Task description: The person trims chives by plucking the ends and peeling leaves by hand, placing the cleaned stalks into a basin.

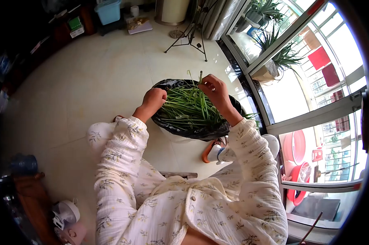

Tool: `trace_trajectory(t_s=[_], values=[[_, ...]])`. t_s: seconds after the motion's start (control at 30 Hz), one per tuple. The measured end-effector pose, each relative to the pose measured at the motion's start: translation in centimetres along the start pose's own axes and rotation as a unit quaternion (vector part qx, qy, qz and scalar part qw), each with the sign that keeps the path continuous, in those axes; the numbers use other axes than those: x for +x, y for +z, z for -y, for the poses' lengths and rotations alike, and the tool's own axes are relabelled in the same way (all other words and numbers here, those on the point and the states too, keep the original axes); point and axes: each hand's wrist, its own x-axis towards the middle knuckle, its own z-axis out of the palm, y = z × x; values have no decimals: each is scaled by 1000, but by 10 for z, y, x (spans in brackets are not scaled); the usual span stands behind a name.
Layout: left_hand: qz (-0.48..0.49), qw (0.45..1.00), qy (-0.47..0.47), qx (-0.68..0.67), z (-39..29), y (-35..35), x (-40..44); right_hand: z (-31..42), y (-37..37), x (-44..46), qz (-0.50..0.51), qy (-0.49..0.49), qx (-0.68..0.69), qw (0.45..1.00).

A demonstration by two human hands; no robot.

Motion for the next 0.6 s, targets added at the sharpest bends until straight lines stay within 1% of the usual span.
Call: trace_trajectory(t_s=[0.07, 0.1, 0.13, 0.17, 0.2, 0.27, 0.37, 0.4, 0.47, 0.53, 0.6], values=[[26, 1000, -1, 17, 1, 10, -2, 21, -32, 11, -44, 42, 69, 996], [33, 999, -5, 22, 1, 13, -3, 23, -45, 17, -83, 32, 123, 988], [41, 999, -8, 26, 0, 15, -3, 38, -62, 22, -108, 36, 147, 983], [36, 999, -9, 25, 0, 15, -2, 53, -76, 27, -127, 1, 206, 970], [22, 1000, -4, 19, -2, 13, -1, 66, -90, 30, -149, -9, 197, 969], [-4, 1000, 6, 6, -4, 6, 0, 77, -119, 34, -153, -43, 211, 965], [-11, 999, 3, -33, -7, -6, 4, 98, -143, 35, -157, -43, 237, 958], [-11, 999, -1, -51, -10, -11, 6, 97, -147, 32, -130, -28, 252, 959], [2, 996, -37, -85, -18, -17, 12, 94, -152, 25, -74, 5, 281, 957], [3, 988, -55, -143, -28, -18, 19, 83, -138, 13, -22, 57, 262, 963], [-15, 959, -36, -279, -43, -16, 22, 71, -119, -4, 52, 79, 273, 957]])
